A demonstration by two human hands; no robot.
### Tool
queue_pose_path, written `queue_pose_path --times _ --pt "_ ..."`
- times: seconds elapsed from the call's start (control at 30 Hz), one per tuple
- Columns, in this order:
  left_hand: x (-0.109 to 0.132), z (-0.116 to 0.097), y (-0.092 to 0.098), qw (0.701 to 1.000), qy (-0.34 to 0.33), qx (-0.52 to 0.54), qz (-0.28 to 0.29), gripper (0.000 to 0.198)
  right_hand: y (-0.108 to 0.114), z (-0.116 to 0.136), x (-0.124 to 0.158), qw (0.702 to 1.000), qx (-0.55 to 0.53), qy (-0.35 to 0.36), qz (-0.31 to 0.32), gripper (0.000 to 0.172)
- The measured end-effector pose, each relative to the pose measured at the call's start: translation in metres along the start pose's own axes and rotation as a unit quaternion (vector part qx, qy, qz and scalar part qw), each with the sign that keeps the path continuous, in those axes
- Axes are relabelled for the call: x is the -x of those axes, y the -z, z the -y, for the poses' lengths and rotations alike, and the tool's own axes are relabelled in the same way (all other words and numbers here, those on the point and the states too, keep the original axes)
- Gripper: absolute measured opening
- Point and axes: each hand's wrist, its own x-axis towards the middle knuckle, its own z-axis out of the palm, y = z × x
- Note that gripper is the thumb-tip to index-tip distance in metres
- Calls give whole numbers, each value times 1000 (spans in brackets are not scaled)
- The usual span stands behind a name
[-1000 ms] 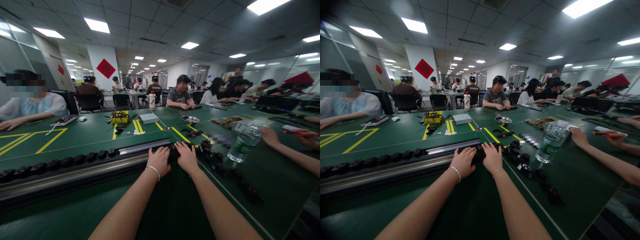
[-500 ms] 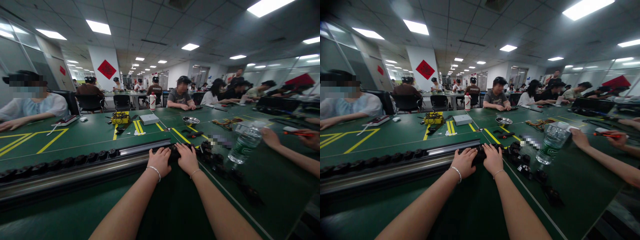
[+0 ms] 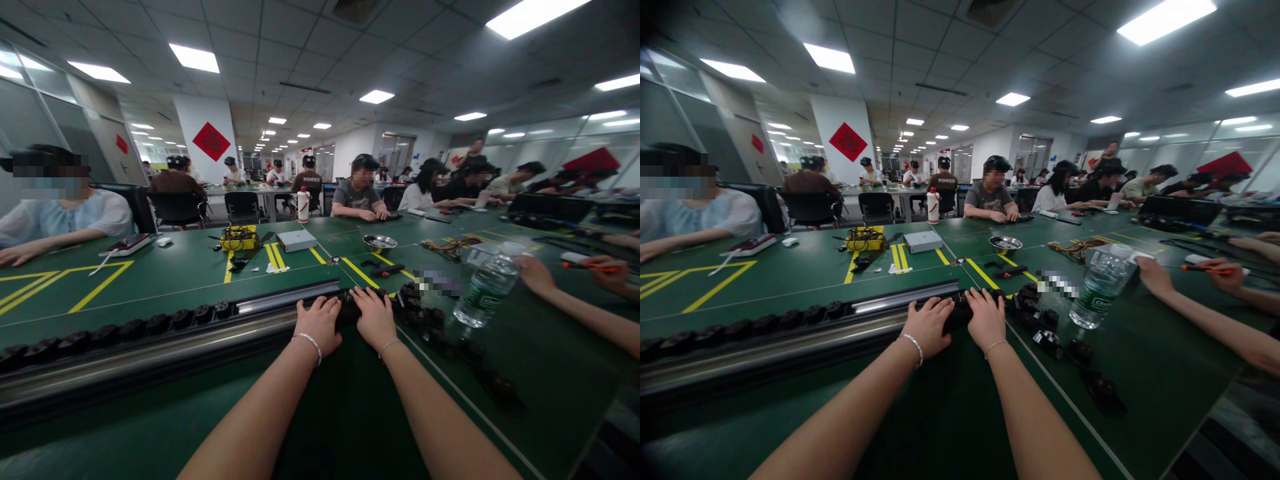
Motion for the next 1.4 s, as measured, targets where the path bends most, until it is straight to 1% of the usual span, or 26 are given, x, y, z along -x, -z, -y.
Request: queue_pose_path --times 0.2,0.43,0.7,0.87,1.07,1.23,1.4 --pt "-2 1 -3 1000 -6 5 -11 68 -1 1 0 1000 8 -3 6 61" --pt "-6 -6 -4 998 -33 -10 -55 55 0 1 0 1000 6 -6 6 62" --pt "-6 -7 -8 998 -36 -9 -56 63 0 0 0 1000 -4 -4 -1 61" --pt "-6 -6 -8 998 -31 8 -55 60 0 -1 -1 1000 -9 -5 0 62" --pt "-7 -6 -8 998 -33 -6 -50 61 -1 -1 -1 1000 -6 -1 -3 63" --pt "-6 -7 -7 998 -30 -14 -45 62 -4 -2 1 1000 -14 5 -23 63" --pt "-6 -6 -9 998 -29 -15 -52 62 -7 -4 1 999 -27 6 -40 62"
